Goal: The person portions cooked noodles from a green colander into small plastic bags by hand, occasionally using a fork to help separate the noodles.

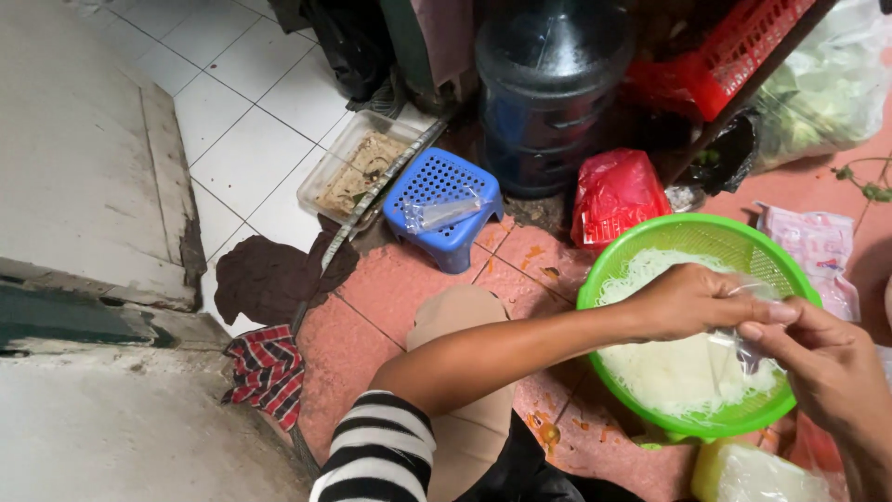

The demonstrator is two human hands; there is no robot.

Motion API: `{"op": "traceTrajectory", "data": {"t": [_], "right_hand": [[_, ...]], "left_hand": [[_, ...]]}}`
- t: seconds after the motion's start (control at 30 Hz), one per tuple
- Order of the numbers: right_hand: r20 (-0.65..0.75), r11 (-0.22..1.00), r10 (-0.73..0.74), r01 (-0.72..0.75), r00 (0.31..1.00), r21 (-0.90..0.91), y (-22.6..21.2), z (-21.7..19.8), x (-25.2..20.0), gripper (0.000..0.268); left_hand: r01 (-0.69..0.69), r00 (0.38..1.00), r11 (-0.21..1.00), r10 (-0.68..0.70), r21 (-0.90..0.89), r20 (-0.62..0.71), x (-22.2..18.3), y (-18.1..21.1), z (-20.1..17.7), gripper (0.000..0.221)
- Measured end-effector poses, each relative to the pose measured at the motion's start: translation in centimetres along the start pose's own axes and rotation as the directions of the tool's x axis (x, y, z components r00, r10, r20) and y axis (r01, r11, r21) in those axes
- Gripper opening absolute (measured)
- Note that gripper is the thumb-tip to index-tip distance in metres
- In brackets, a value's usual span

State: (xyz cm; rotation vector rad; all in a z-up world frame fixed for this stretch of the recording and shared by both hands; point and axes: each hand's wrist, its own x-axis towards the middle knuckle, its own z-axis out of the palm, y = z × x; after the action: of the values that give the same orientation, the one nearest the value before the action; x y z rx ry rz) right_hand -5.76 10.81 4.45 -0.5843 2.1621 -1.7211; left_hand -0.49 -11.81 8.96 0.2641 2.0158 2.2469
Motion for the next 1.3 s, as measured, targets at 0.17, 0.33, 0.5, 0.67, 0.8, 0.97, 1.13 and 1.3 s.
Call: {"op": "traceTrajectory", "data": {"t": [0.17, 0.33, 0.5, 0.67, 0.8, 0.97, 1.13, 1.3], "right_hand": [[-0.171, 0.933, -0.215, 0.150, 0.962, -0.327, -4.2, 0.5, -0.7, 0.017], [-0.120, 0.582, -0.536, 0.263, 0.835, -0.770, -7.6, 4.2, -0.7, 0.023], [-0.298, 0.890, -0.353, 0.219, 0.887, -0.401, -5.0, 5.1, 1.2, 0.022], [-0.281, 0.913, -0.120, 0.217, 0.952, 0.345, -2.7, 6.2, 2.0, 0.030], [-0.075, 0.494, -0.041, 0.085, 0.996, 0.866, -3.4, 5.9, 1.1, 0.037], [-0.129, 0.573, -0.040, 0.128, 0.991, 0.809, -2.6, 5.3, 2.2, 0.026], [-0.238, 0.991, -0.055, 0.082, 0.970, 0.105, -3.8, 5.1, 0.9, 0.023], [-0.062, 0.864, -0.463, 0.434, 0.884, -0.257, -7.7, 5.6, -3.2, 0.020]], "left_hand": [[-0.403, 0.833, 0.697, 0.548, 0.593, -0.078, 1.2, -1.8, -1.4, 0.014], [-0.273, 0.837, 0.786, 0.478, 0.554, -0.266, 2.2, -4.8, -2.6, 0.030], [0.034, 0.962, 0.845, -0.172, -0.534, -0.211, 0.1, -3.9, -1.4, 0.035], [-0.049, 0.964, 0.663, -0.165, -0.747, -0.209, -0.9, -2.7, -1.5, 0.028], [-0.135, 0.991, 0.502, 0.046, -0.854, -0.129, -1.8, -0.7, -2.1, 0.031], [-0.046, 0.992, 0.580, 0.119, -0.813, 0.029, -1.8, -1.7, -0.6, 0.058], [0.011, 0.999, 0.584, 0.035, -0.812, 0.039, -2.7, -4.4, 0.9, 0.062], [-0.043, 0.948, 0.551, -0.242, -0.834, -0.209, -5.6, -10.5, -0.4, 0.060]]}}
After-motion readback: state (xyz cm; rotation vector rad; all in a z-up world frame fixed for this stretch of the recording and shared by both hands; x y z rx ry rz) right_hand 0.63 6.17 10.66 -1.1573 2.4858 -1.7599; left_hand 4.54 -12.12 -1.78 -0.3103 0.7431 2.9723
